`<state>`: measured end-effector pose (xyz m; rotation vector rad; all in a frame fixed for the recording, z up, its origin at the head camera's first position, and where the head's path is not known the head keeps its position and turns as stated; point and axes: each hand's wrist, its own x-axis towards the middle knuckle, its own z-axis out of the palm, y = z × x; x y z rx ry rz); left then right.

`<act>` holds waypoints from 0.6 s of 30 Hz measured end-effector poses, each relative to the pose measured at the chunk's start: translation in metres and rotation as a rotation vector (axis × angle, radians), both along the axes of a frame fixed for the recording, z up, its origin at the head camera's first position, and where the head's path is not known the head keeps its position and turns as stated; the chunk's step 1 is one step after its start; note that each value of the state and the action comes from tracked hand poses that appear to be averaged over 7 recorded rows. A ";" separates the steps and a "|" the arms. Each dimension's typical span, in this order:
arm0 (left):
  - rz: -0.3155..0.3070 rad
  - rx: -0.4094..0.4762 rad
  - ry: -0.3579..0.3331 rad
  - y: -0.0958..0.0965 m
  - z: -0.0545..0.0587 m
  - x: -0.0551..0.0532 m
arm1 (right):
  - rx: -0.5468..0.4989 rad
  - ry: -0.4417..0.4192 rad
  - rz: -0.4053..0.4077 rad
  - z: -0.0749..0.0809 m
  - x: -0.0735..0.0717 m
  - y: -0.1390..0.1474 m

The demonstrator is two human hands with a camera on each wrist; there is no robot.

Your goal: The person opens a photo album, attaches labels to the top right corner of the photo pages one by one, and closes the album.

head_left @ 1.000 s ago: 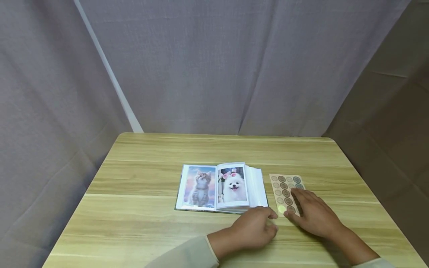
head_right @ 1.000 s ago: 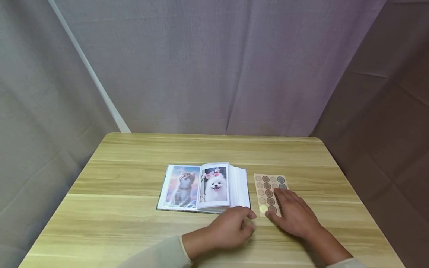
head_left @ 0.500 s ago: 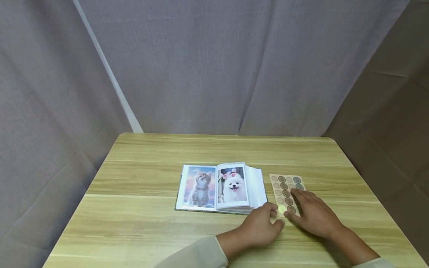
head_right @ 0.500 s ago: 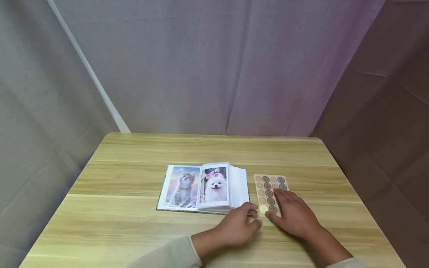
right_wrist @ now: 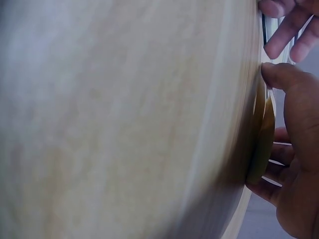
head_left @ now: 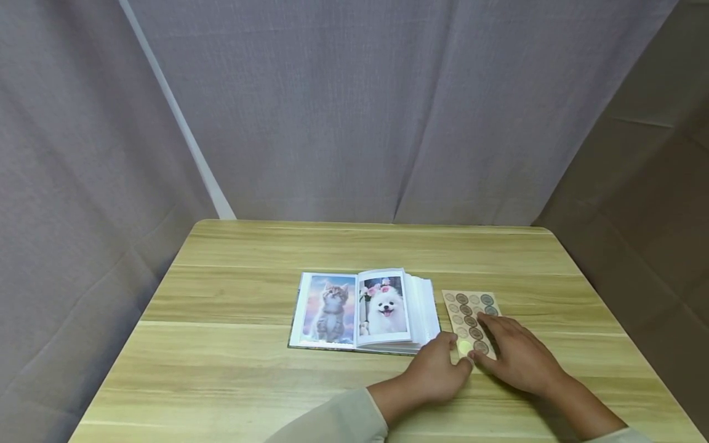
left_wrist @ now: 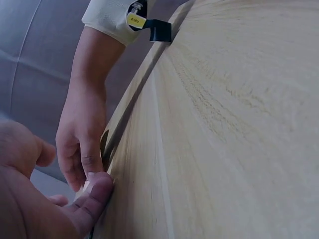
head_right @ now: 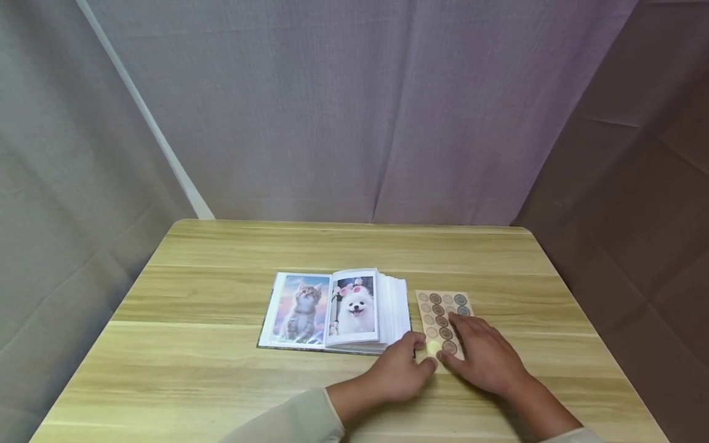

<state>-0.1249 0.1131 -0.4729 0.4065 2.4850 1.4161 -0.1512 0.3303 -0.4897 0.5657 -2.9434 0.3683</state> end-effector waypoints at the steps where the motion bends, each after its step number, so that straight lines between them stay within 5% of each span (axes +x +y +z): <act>1: 0.007 0.004 0.002 0.001 -0.001 0.000 | -0.002 0.000 0.001 0.000 0.000 0.000; 18: 0.081 0.153 0.012 0.007 0.001 -0.007 | -0.079 0.014 0.056 0.002 0.005 -0.003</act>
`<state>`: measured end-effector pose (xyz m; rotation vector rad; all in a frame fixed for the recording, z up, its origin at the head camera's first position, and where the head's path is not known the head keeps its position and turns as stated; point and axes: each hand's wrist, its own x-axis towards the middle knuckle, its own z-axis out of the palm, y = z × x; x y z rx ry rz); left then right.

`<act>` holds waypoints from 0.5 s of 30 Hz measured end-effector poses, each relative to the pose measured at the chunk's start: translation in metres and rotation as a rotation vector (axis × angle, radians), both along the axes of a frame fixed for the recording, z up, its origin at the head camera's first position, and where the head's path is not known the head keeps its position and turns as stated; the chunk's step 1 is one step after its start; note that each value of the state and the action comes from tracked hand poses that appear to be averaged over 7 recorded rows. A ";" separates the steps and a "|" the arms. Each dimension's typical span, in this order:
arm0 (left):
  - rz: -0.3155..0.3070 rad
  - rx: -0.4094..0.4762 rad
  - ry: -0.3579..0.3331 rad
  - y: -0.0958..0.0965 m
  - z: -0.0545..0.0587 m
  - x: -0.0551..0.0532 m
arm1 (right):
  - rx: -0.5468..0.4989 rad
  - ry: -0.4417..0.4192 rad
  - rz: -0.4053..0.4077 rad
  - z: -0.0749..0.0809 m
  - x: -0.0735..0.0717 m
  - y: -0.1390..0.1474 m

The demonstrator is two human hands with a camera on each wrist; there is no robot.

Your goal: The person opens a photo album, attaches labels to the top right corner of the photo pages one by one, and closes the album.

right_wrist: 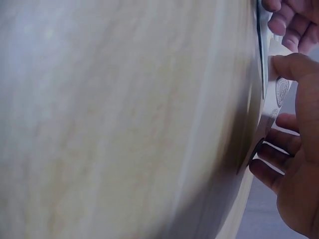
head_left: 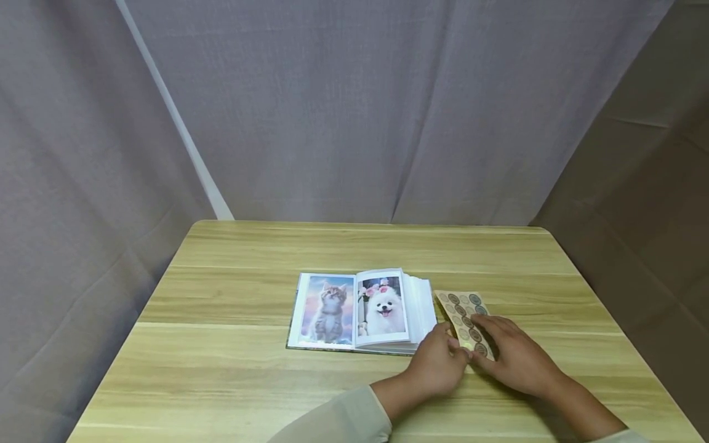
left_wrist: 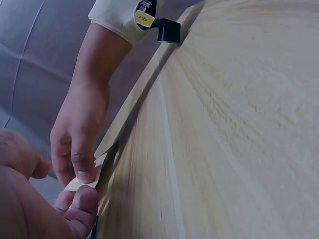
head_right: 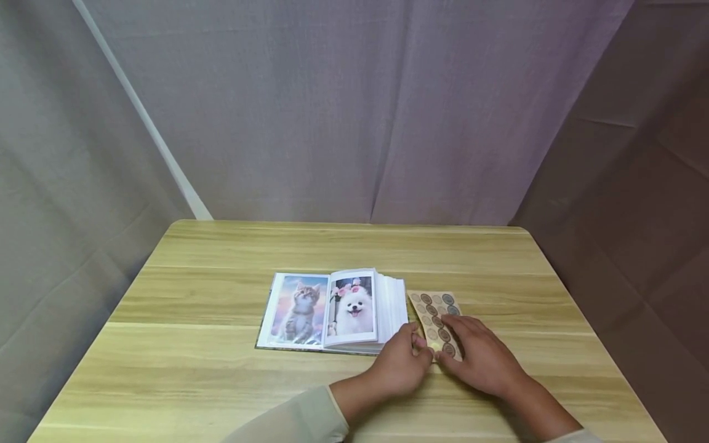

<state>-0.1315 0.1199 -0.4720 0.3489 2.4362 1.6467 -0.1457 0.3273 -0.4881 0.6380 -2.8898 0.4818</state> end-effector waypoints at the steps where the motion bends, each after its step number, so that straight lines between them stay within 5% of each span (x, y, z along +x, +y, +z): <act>1: 0.004 0.014 0.002 0.000 0.000 0.000 | -0.010 0.002 0.005 0.000 0.001 -0.001; 15: 0.074 0.110 0.066 0.001 -0.004 0.000 | -0.078 0.069 0.052 0.006 0.006 -0.004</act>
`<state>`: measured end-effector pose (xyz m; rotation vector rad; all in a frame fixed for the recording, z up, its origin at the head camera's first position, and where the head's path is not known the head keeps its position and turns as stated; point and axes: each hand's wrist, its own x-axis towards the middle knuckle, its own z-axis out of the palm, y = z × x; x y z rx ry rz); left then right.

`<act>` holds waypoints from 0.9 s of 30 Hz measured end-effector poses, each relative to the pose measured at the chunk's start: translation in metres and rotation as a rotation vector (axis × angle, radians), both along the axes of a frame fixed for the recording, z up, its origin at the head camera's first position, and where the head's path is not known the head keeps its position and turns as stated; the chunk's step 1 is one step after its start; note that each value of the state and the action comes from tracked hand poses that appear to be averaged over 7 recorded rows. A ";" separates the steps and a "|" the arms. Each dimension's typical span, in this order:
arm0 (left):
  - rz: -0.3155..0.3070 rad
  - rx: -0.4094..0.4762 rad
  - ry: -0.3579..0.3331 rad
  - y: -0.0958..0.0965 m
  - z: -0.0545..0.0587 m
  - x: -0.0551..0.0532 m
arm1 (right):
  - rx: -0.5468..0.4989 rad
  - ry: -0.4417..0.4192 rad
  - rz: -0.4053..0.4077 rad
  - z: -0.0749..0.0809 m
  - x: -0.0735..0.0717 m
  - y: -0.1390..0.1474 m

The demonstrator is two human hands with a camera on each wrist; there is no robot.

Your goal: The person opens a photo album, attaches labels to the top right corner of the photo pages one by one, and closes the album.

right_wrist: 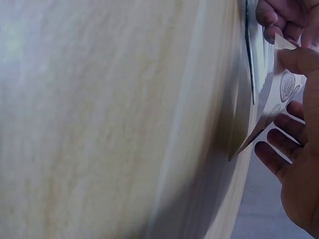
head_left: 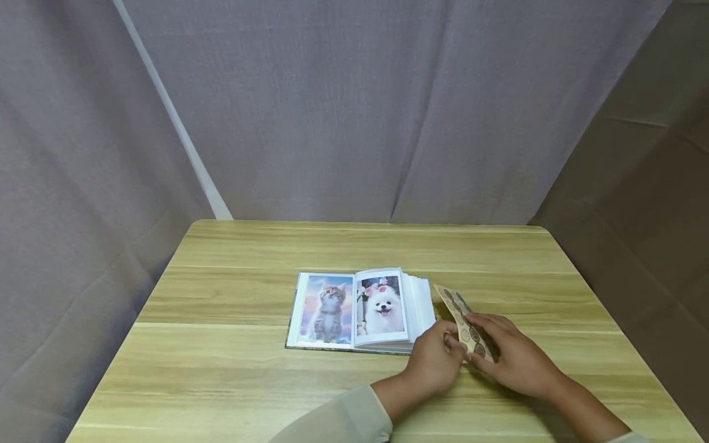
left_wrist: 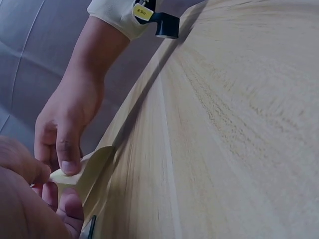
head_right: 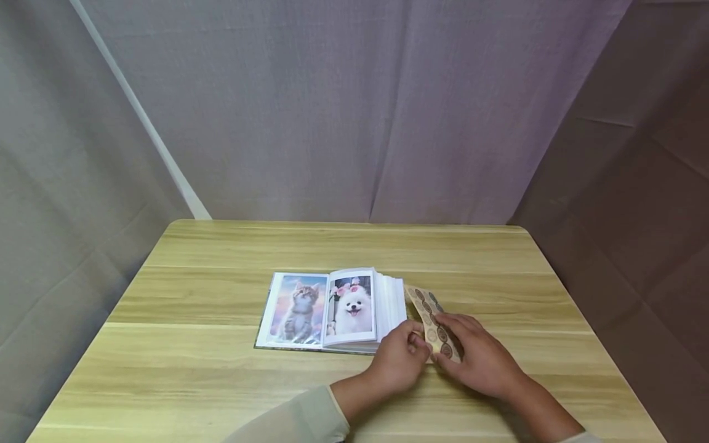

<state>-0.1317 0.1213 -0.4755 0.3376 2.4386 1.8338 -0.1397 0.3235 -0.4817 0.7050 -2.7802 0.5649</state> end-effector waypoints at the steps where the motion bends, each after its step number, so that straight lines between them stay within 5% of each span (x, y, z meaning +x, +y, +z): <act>1: 0.007 0.002 -0.005 0.000 0.000 0.000 | -0.006 0.003 0.003 0.000 0.001 0.000; 9: 0.045 -0.031 0.013 -0.001 -0.002 -0.003 | -0.074 -0.013 0.014 0.006 0.004 -0.006; 27: 0.001 -0.021 0.035 -0.001 -0.001 -0.001 | -0.192 0.030 0.002 0.009 0.001 -0.015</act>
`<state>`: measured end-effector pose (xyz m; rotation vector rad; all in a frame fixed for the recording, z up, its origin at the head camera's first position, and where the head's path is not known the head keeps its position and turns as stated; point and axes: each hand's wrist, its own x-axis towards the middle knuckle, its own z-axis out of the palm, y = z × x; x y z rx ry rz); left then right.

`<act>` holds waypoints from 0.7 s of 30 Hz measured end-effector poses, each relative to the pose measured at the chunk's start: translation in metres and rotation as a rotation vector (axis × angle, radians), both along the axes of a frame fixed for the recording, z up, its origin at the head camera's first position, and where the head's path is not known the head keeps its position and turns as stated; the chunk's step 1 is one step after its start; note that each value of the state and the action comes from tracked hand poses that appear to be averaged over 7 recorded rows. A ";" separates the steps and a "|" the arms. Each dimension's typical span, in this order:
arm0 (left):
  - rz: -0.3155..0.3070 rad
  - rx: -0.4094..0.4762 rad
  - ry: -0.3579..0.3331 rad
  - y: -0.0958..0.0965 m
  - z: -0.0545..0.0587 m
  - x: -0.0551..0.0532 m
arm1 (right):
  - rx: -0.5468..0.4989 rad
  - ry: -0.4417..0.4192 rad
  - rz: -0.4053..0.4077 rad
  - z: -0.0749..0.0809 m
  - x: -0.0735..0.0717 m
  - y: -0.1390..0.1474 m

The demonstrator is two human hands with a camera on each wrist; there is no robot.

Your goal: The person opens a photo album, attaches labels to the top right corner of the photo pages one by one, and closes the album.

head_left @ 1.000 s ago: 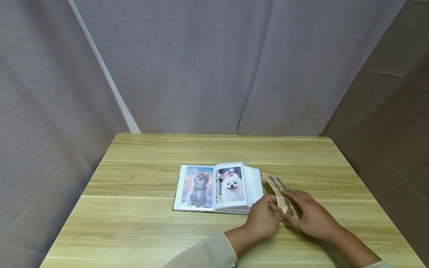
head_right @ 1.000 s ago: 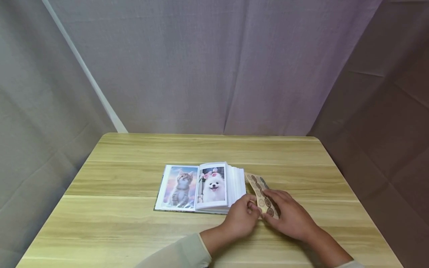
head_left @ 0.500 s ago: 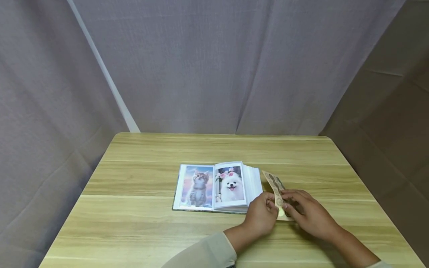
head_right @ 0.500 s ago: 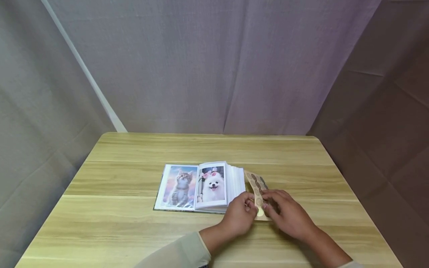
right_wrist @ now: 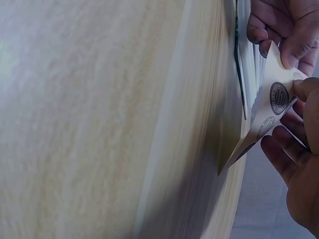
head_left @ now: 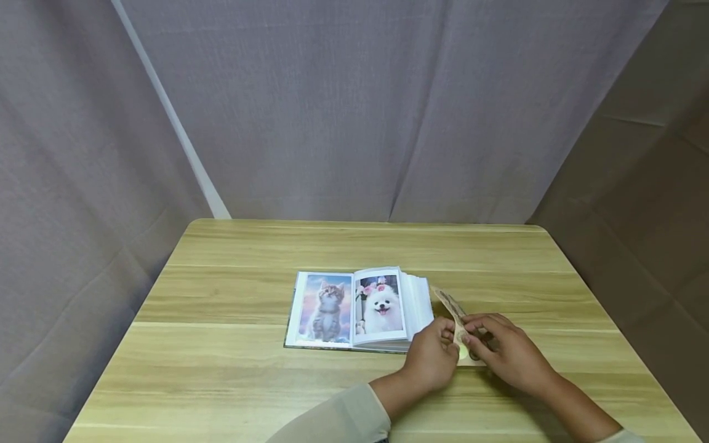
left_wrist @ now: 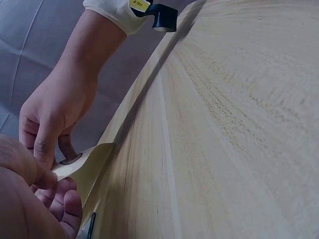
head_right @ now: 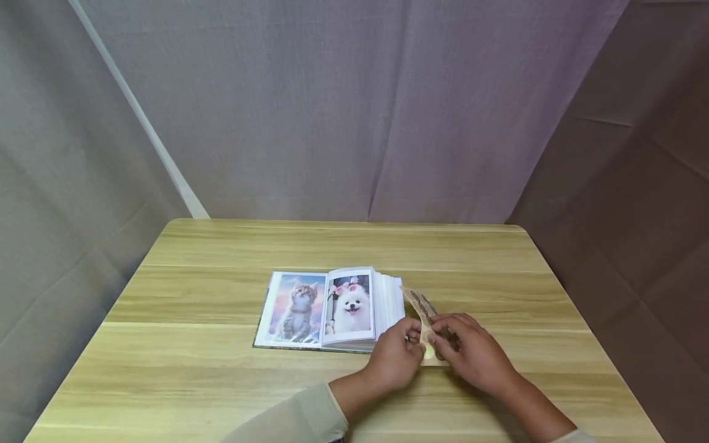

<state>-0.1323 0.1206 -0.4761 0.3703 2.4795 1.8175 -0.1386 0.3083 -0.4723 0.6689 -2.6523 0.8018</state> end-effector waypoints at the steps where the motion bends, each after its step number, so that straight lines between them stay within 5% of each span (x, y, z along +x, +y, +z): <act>1: -0.002 -0.001 0.001 0.000 0.000 0.000 | 0.002 0.008 0.001 0.000 0.000 0.000; 21: -0.015 0.003 0.026 0.001 -0.002 0.001 | -0.012 0.145 -0.036 0.003 0.001 -0.003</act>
